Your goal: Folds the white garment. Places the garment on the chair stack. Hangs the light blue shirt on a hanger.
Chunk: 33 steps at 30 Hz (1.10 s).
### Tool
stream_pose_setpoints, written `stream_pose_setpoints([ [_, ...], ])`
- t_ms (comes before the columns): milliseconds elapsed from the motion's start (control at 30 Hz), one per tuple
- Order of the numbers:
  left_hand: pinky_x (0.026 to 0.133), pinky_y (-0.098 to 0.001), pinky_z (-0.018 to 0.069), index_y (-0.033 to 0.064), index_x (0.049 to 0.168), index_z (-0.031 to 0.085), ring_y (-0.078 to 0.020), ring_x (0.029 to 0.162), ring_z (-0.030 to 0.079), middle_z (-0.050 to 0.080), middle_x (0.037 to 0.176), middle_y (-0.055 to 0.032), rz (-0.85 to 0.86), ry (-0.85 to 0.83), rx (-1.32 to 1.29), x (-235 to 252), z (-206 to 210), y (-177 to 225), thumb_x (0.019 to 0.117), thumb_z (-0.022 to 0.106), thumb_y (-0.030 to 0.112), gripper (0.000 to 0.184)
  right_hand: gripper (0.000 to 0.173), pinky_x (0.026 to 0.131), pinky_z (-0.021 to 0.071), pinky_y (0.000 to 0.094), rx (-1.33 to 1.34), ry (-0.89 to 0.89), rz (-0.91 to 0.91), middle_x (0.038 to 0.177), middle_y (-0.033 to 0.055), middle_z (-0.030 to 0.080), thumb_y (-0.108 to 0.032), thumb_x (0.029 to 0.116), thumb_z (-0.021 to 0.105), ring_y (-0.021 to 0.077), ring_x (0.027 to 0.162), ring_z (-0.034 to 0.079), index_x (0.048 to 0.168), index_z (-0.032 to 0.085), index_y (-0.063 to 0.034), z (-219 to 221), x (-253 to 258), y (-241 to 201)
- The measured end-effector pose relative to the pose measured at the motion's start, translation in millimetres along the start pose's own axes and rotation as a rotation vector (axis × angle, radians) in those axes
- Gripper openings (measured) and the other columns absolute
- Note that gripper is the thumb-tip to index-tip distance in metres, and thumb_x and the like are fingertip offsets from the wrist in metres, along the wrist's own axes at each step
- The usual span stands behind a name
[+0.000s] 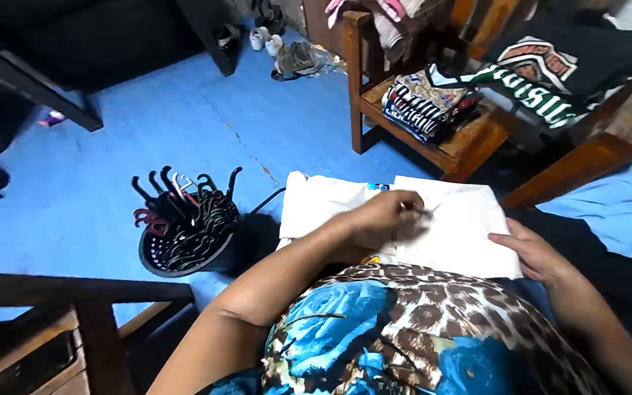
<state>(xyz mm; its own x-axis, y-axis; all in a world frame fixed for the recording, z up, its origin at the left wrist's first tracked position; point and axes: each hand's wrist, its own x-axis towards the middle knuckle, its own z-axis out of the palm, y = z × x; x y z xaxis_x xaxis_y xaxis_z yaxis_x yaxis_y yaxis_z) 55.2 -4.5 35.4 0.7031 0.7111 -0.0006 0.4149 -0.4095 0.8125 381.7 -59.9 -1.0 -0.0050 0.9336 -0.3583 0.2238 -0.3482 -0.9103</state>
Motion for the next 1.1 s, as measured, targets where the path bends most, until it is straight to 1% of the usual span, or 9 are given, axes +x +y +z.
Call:
stream_pose_setpoints([
  [133, 0.069, -0.0389, 0.0616, 0.0036, 0.136, 0.054, -0.0197, 0.082, 0.070, 0.067, 0.110, -0.0105, -0.197, 0.265, -0.447, -48.9, -70.9, -11.0, 0.1087, 0.041, 0.019, 0.034, 0.043, 0.069, 0.0619, 0.0287, 0.049, -0.018, -0.116, 0.102, 0.0022, 0.069, -0.005, 0.1006, 0.046, 0.0085, 0.081, 0.071, 0.143, 0.044, -0.0120, 40.2, -10.0, -72.9],
  [300, 0.072, -0.0417, 0.0638, 0.0165, 0.146, 0.047, -0.0228, 0.090, 0.074, 0.070, 0.117, -0.0061, -0.206, 0.412, -0.768, -127.8, -106.3, -40.5, 0.1049, 0.013, 0.063, 0.071, 0.055, 0.072, 0.0622, 0.0358, 0.130, -0.452, -0.256, 0.107, 0.0076, 0.068, -0.008, 0.0995, 0.053, 0.0155, 0.083, 0.070, 0.151, 0.033, -0.0125, 165.5, -18.9, -168.4],
  [400, 0.072, -0.0361, 0.0624, 0.0198, 0.142, 0.053, -0.0151, 0.088, 0.073, 0.074, 0.111, -0.0027, -0.263, 0.564, -0.833, -165.8, -86.2, -49.6, 0.0963, 0.017, 0.079, 0.083, 0.063, 0.084, 0.0613, 0.0366, 0.031, -0.767, -0.300, 0.114, 0.0139, 0.067, -0.009, 0.1041, 0.054, 0.0205, 0.094, 0.072, 0.159, 0.022, -0.0101, 240.5, -8.2, -184.0],
  [567, 0.074, -0.0342, 0.0635, 0.0116, 0.133, 0.051, -0.0157, 0.082, 0.074, 0.074, 0.097, -0.0066, -0.432, 0.741, -0.941, -194.5, -54.8, -82.4, 0.1106, 0.036, 0.027, 0.031, 0.038, 0.100, 0.0519, 0.0462, -0.473, -0.557, -0.662, 0.132, 0.0171, 0.063, -0.016, 0.1033, 0.058, 0.0281, 0.117, 0.063, 0.140, 0.058, -0.0065, 274.1, 47.5, -138.9],
  [667, 0.073, -0.0356, 0.0644, 0.0128, 0.134, 0.052, -0.0180, 0.083, 0.075, 0.075, 0.097, -0.0082, -0.455, 0.844, -1.043, -202.3, -48.3, -88.7, 0.1123, 0.033, 0.023, 0.031, 0.058, 0.107, 0.0417, 0.0633, -0.556, -0.345, -0.574, 0.149, 0.0229, 0.048, -0.032, 0.0995, 0.066, 0.0433, 0.134, 0.048, 0.150, 0.049, -0.0090, 254.9, 80.4, -105.4],
  [733, 0.073, -0.0362, 0.0646, 0.0114, 0.135, 0.051, -0.0187, 0.083, 0.075, 0.074, 0.097, -0.0094, -0.448, 0.880, -1.051, -211.0, -47.0, -90.3, 0.1121, 0.033, 0.022, 0.031, 0.068, 0.107, 0.0420, 0.0617, -0.507, -0.328, -0.413, 0.155, 0.0255, 0.041, -0.039, 0.1004, 0.064, 0.0437, 0.135, 0.047, 0.156, 0.038, -0.0094, 246.5, 93.2, -83.1],
  [933, 0.072, -0.0317, 0.0640, 0.0127, 0.146, 0.041, -0.0133, 0.081, 0.074, 0.074, 0.098, -0.0064, -0.537, 0.972, -0.838, -235.9, -48.9, -81.1, 0.1107, 0.034, 0.015, 0.036, 0.095, 0.117, 0.0293, 0.0664, -0.852, -0.747, -0.745, 0.169, 0.0223, 0.013, -0.051, 0.0885, 0.073, 0.0454, 0.155, 0.015, 0.162, 0.029, -0.0118, 257.8, 41.9, -62.0],
  [1000, 0.076, -0.0329, 0.0616, 0.0150, 0.155, 0.033, -0.0143, 0.087, 0.072, 0.068, 0.113, -0.0099, -0.706, 0.993, -0.567, -243.9, -52.2, -81.2, 0.1079, 0.044, 0.010, 0.048, 0.091, 0.116, 0.0254, 0.0687, -0.946, -0.886, -0.751, 0.171, 0.0202, 0.005, -0.052, 0.0944, 0.066, 0.0442, 0.157, 0.006, 0.165, 0.021, -0.0165, 263.9, 36.7, -59.4],
  [1100, 0.096, -0.0557, 0.0523, 0.0066, 0.159, 0.029, -0.0376, 0.115, 0.064, 0.058, 0.137, -0.0269, -0.890, 0.998, 0.079, -245.8, -63.1, -63.9, 0.0988, 0.061, 0.006, 0.068, 0.076, 0.118, 0.0192, 0.0681, -0.868, -0.811, -0.863, 0.169, 0.0170, 0.021, -0.058, 0.0994, 0.053, 0.0409, 0.156, 0.017, 0.161, 0.034, -0.0174, 271.1, 40.2, -65.3],
])
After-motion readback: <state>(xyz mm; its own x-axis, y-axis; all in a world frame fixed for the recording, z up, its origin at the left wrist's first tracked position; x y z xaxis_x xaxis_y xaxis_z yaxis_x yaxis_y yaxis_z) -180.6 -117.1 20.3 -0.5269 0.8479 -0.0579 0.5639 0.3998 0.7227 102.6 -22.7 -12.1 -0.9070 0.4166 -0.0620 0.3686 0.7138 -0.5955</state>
